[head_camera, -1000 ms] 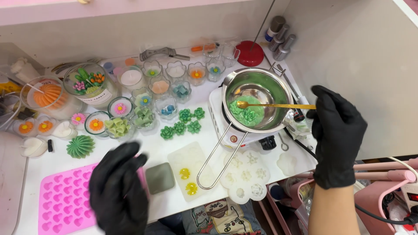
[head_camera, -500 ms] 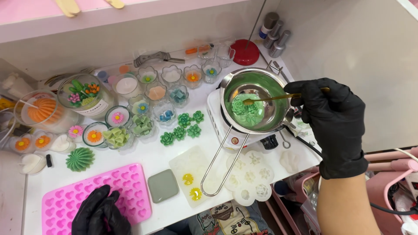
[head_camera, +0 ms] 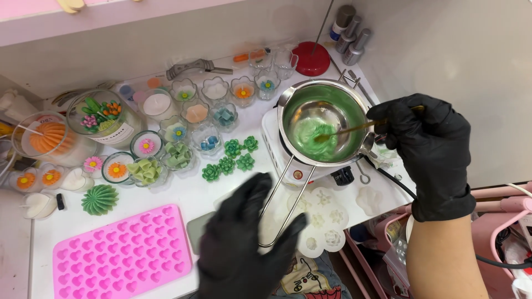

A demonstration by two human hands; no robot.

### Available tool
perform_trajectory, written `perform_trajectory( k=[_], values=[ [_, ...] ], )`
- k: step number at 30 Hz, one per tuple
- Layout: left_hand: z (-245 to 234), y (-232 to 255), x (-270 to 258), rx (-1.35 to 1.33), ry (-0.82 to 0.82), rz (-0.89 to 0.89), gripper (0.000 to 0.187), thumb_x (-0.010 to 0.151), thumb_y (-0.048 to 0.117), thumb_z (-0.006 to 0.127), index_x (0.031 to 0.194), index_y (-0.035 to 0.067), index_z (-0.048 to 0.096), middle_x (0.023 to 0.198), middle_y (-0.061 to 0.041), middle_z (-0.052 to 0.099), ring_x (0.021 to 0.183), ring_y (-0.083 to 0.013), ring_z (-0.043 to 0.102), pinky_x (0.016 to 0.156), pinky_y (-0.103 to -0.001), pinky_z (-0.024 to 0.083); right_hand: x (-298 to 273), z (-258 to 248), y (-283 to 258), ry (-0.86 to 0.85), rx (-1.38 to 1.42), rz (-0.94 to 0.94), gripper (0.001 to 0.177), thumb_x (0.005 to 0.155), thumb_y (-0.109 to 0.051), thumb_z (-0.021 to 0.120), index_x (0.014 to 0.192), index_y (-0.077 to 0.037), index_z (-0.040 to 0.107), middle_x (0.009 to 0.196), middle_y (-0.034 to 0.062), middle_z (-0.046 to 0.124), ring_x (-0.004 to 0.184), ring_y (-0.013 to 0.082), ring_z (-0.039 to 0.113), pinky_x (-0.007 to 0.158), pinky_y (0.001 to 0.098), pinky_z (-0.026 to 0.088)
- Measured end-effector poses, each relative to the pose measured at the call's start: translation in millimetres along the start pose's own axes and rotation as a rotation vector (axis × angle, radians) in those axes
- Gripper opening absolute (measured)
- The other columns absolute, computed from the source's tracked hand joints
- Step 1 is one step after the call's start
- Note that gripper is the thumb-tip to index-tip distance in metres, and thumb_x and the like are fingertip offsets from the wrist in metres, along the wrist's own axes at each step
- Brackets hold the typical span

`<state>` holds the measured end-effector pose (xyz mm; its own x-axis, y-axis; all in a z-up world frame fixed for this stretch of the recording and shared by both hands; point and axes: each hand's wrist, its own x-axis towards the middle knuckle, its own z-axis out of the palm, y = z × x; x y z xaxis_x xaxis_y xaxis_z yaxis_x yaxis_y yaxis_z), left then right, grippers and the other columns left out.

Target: The recorder is melting wax, mixing in colors, and carefully pouring it into various molds to create decorative candles.

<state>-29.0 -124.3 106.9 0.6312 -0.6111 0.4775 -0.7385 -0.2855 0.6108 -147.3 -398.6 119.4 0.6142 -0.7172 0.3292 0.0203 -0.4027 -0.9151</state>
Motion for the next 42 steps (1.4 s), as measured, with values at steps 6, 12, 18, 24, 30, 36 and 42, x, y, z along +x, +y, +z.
perform_trajectory(
  k=[6,12,18,24,30,36,42],
  values=[
    [22.8,22.2,17.4,0.062,-0.271,-0.190,0.084,0.079,0.048,0.083,0.146,0.008,0.053,0.092,-0.009,0.068,0.074,-0.0288,0.067,0.059,-0.045,0.052,-4.5,-1.0,8.4,-0.105,0.078,-0.052,0.016,0.110,-0.014,0.067,0.109,0.002,0.068,0.102,0.0124,0.076,0.078,0.0105,0.064,0.070,0.0249,0.051],
    [31.5,18.9,11.3,0.083,-0.083,-0.119,0.067,0.082,0.028,0.083,0.141,0.010,0.058,0.071,-0.003,0.064,0.057,-0.0223,0.064,0.047,-0.038,0.049,-4.2,-3.5,-15.3,0.173,0.045,-0.046,0.023,0.114,-0.020,0.064,0.107,0.001,0.069,0.099,0.0121,0.074,0.066,0.0099,0.062,0.056,0.0216,0.044],
    [31.7,21.4,11.2,0.137,-0.103,-0.024,0.065,0.085,0.031,0.082,0.141,0.011,0.056,0.081,-0.007,0.064,0.054,-0.0250,0.063,0.046,-0.040,0.049,-8.8,-15.0,-10.6,0.298,-0.089,-0.027,0.025,0.117,-0.021,0.064,0.111,0.002,0.070,0.099,0.0127,0.075,0.065,0.0092,0.061,0.056,0.0226,0.044],
    [30.0,26.1,14.8,0.169,-0.194,-0.019,0.066,0.085,0.034,0.079,0.142,0.010,0.056,0.084,-0.010,0.063,0.051,-0.0284,0.063,0.043,-0.043,0.049,-14.9,-25.1,2.1,0.265,-0.101,-0.018,0.026,0.118,-0.021,0.064,0.113,0.003,0.072,0.105,0.0111,0.076,0.068,0.0092,0.061,0.056,0.0223,0.044],
    [28.9,32.4,14.2,0.228,-0.159,0.048,0.063,0.088,0.036,0.077,0.143,0.011,0.057,0.078,-0.008,0.061,0.052,-0.0263,0.063,0.044,-0.042,0.049,-13.7,-32.4,12.0,0.283,-0.067,0.145,0.028,0.115,-0.022,0.061,0.111,0.003,0.074,0.084,0.0102,0.070,0.059,0.0091,0.058,0.051,0.0221,0.041],
    [26.9,38.9,16.4,0.235,-0.174,0.069,0.064,0.088,0.034,0.076,0.142,0.008,0.057,0.077,-0.007,0.060,0.051,-0.0235,0.062,0.042,-0.039,0.048,-11.6,-36.5,50.6,0.264,0.190,0.254,0.024,0.108,-0.018,0.062,0.106,0.004,0.071,0.084,0.0106,0.071,0.054,0.0112,0.056,0.048,0.0240,0.043],
    [23.3,36.6,19.4,0.201,-0.173,0.053,0.064,0.088,0.032,0.077,0.143,0.008,0.056,0.076,-0.007,0.060,0.052,-0.0240,0.062,0.043,-0.039,0.048,-12.3,-38.9,57.1,0.306,0.297,0.265,0.026,0.111,-0.020,0.062,0.111,0.003,0.073,0.079,0.0099,0.064,0.056,0.0117,0.054,0.050,0.0230,0.039]
  ],
)
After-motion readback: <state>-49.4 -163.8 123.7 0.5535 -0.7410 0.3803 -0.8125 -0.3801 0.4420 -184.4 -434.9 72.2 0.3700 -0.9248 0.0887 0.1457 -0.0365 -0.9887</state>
